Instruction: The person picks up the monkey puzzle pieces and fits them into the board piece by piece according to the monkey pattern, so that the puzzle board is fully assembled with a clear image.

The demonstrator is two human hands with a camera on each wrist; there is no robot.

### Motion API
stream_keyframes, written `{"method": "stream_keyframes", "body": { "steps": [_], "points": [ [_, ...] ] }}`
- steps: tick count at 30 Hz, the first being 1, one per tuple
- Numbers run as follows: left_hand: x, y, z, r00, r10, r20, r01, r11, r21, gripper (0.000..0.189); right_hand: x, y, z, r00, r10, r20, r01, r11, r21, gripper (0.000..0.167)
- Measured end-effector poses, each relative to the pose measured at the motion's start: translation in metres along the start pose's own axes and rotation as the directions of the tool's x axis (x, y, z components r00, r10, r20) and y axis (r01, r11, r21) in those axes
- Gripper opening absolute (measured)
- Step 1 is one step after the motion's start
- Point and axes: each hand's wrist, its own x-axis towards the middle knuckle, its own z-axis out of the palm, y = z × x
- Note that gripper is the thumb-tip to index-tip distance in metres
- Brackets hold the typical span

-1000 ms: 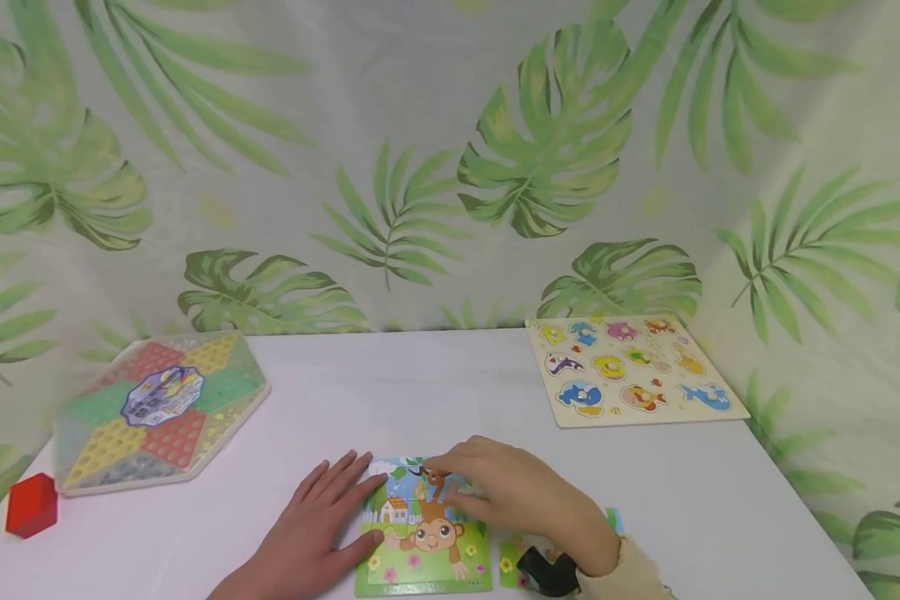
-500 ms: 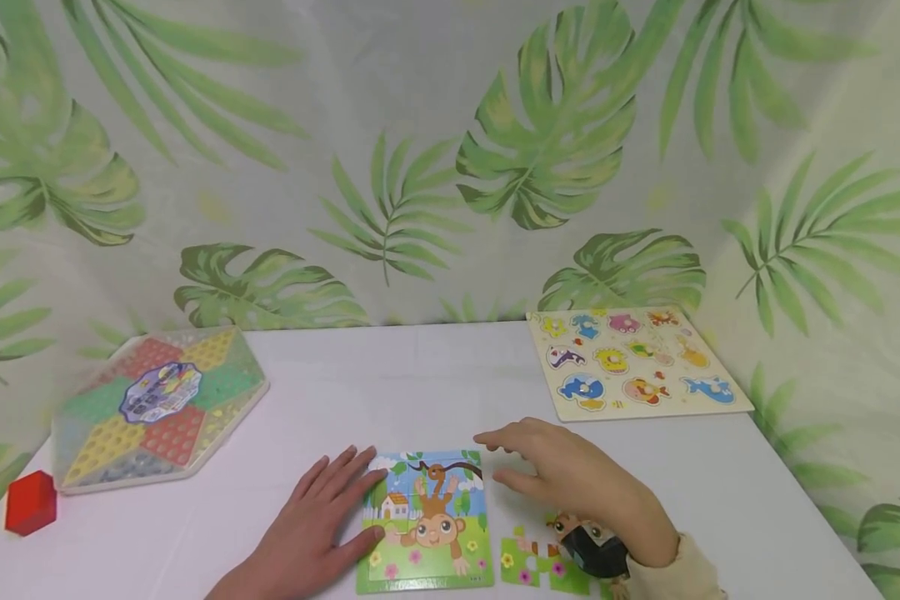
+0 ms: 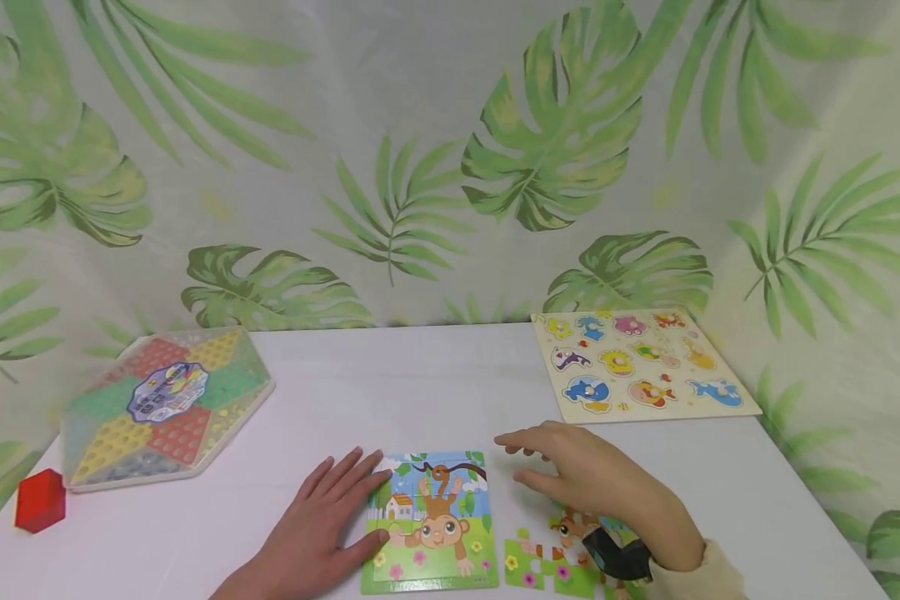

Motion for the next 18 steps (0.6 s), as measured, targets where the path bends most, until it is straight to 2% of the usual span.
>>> {"method": "stream_keyframes", "body": {
  "steps": [8, 16, 18],
  "points": [
    [-0.001, -0.001, 0.003, 1.000, 0.013, -0.010, -0.013, 0.999, 0.038, 0.066, -0.023, 0.011, 0.006, 1.000, -0.009, 0.002, 0.009, 0.999, 0.052, 0.046],
    [0.000, -0.002, 0.005, 0.999, 0.029, -0.025, -0.028, 0.997, 0.074, 0.065, -0.048, 0.022, 0.010, 0.998, 0.068, 0.018, -0.069, 0.991, 0.110, 0.051],
    [0.000, -0.001, 0.005, 0.999, 0.028, -0.023, -0.027, 0.997, 0.071, 0.065, -0.053, 0.024, 0.014, 0.998, 0.065, 0.005, -0.065, 0.990, 0.125, 0.050]
  ]
}}
